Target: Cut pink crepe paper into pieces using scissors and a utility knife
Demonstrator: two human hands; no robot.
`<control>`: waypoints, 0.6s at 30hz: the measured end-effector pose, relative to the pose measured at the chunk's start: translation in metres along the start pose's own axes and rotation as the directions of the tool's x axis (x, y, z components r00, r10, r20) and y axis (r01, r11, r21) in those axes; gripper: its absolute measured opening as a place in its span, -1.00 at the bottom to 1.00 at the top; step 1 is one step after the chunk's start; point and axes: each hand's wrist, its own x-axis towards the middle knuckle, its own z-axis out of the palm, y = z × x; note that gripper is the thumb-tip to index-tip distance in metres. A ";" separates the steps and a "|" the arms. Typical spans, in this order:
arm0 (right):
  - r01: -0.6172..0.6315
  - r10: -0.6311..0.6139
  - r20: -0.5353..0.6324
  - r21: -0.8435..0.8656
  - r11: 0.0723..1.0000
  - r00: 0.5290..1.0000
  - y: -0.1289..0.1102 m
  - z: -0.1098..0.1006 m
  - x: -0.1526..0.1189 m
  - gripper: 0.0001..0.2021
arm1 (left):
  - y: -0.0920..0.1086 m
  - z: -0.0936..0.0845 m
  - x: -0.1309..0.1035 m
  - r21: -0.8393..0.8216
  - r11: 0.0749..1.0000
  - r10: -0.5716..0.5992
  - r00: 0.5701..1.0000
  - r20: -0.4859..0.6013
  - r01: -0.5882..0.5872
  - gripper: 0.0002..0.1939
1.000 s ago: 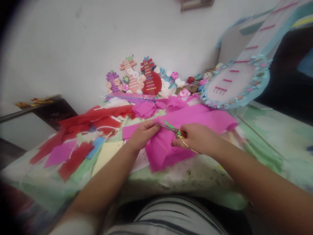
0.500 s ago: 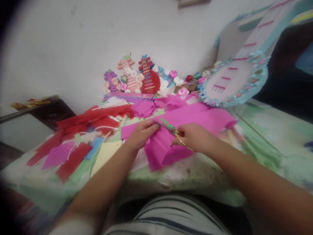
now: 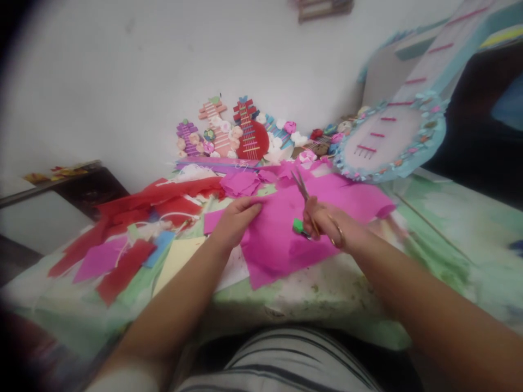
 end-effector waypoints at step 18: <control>0.109 0.050 -0.347 0.424 0.899 0.936 -0.006 -0.002 0.017 -0.71 | 0.001 0.009 0.004 -0.381 0.864 -0.298 0.944 0.139 0.329 -0.77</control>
